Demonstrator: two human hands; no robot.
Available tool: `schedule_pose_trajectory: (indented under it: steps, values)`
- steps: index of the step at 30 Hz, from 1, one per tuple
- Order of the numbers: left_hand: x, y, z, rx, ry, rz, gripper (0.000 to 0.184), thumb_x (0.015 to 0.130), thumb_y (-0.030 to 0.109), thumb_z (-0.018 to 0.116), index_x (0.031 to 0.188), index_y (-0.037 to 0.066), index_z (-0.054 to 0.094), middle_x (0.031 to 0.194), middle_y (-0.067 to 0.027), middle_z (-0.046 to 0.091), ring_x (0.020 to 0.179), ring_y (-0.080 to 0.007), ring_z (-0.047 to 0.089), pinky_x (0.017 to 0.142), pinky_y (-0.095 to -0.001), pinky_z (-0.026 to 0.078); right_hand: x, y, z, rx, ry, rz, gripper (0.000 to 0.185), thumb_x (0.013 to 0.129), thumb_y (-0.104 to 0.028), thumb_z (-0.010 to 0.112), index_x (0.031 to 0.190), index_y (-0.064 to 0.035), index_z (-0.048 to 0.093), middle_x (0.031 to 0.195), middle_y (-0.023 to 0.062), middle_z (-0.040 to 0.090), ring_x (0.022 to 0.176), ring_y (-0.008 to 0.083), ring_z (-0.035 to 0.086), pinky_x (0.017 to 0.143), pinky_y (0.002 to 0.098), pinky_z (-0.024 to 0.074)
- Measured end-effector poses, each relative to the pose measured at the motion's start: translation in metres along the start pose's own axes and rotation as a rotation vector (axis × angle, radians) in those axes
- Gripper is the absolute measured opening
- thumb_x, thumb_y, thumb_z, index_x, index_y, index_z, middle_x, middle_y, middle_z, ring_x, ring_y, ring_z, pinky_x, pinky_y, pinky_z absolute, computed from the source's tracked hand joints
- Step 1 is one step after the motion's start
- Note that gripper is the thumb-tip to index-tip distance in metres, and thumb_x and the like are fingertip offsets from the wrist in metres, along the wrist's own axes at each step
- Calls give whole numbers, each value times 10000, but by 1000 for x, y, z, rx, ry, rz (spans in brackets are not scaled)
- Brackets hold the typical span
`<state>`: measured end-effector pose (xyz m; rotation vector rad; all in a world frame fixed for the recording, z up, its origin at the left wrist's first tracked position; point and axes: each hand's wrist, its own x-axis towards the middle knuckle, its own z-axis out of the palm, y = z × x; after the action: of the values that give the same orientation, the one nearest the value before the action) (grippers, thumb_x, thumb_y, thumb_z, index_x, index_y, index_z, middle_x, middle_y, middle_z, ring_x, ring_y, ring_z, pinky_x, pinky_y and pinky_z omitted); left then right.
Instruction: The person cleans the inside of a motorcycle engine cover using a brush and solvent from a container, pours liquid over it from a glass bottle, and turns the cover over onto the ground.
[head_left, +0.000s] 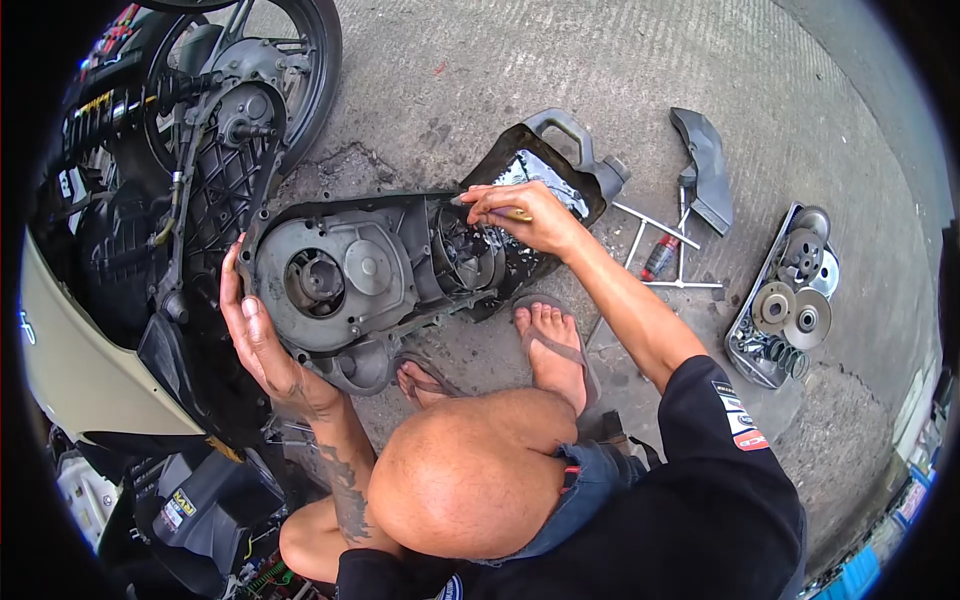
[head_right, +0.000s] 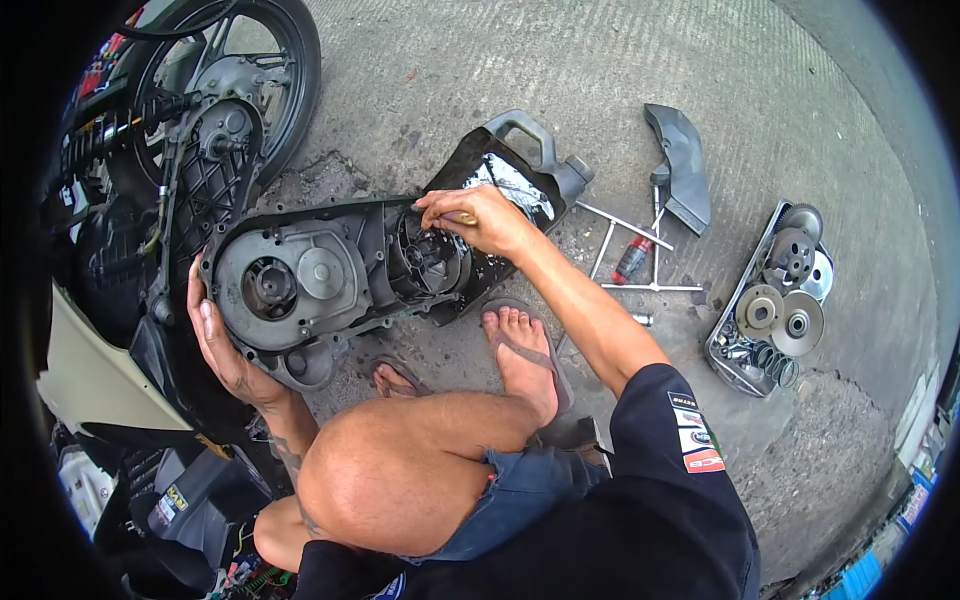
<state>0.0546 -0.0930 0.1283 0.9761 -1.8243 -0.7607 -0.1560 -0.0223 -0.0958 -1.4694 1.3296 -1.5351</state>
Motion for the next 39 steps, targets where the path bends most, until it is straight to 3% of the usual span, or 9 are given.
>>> schedule_pose_trajectory:
  steps: [4, 8, 12, 16, 20, 23, 29, 32, 39]
  values:
    - [-1, 0, 0, -17, -1, -13, 528, 1039, 247, 295, 1401, -102, 455, 1387, -183, 528, 1259, -247, 531, 1104, -370, 397, 2, -11, 11, 82, 118, -240, 159, 794, 29, 712, 945, -22, 721, 1152, 131, 725, 1197, 302, 645, 1082, 413, 485]
    - [4, 1, 2, 59, 1, 8, 524, 1038, 244, 303, 1400, -102, 457, 1389, -185, 528, 1258, -242, 531, 1103, -367, 396, -8, 9, 12, -102, 114, -91, 151, 785, 43, 709, 927, -6, 716, 1145, 128, 727, 1167, 302, 662, 1087, 424, 486]
    - [1, 6, 6, -42, 15, -53, 518, 1037, 239, 322, 1400, -102, 467, 1401, -184, 524, 1265, -233, 524, 1106, -357, 389, 0, -28, 18, -59, 154, -199, 208, 781, 58, 719, 969, -31, 713, 1200, 114, 709, 1194, 306, 645, 1064, 403, 501]
    - [5, 4, 5, 23, 15, -12, 511, 1007, 238, 364, 1391, -80, 475, 1371, -201, 542, 1271, -259, 521, 1129, -381, 349, -3, -2, 21, -136, 169, -35, 206, 773, 82, 704, 949, -23, 717, 1120, 112, 735, 1164, 297, 663, 953, 372, 561]
    - [0, 5, 5, 17, 30, -21, 511, 1003, 231, 365, 1389, -88, 470, 1396, -204, 523, 1278, -265, 516, 1130, -384, 348, -5, -3, 29, 222, 288, 263, 144, 871, 31, 680, 1004, 3, 728, 1074, 105, 752, 976, 199, 733, 862, 315, 578]
    - [0, 1, 8, -114, 18, -51, 517, 995, 235, 368, 1387, -88, 464, 1398, -207, 521, 1276, -270, 520, 1125, -392, 359, 4, -31, 26, 275, 212, 201, 126, 896, -6, 685, 1013, 27, 719, 1104, 115, 747, 1004, 174, 717, 875, 306, 567]
    - [-2, 2, 4, -85, 17, -56, 532, 987, 249, 378, 1391, -87, 455, 1401, -212, 516, 1272, -271, 524, 1118, -396, 375, -14, -33, 34, 781, 369, 462, 164, 949, -109, 681, 1041, 27, 678, 1042, 120, 733, 912, 148, 699, 779, 297, 614]
    - [-2, 3, 6, -114, 30, -61, 538, 985, 252, 385, 1397, -88, 446, 1401, -211, 515, 1270, -272, 525, 1118, -397, 376, -22, -51, 28, 726, 301, 687, 161, 963, -119, 667, 1031, 27, 667, 1032, 124, 724, 919, 147, 696, 739, 293, 626]
    - [-4, 4, 6, -112, 21, -63, 543, 990, 260, 383, 1403, -89, 435, 1389, -210, 521, 1261, -268, 532, 1111, -393, 383, -14, -47, 40, 609, 335, 545, 183, 948, -138, 676, 977, 42, 689, 1006, 78, 712, 840, 122, 677, 703, 278, 607]
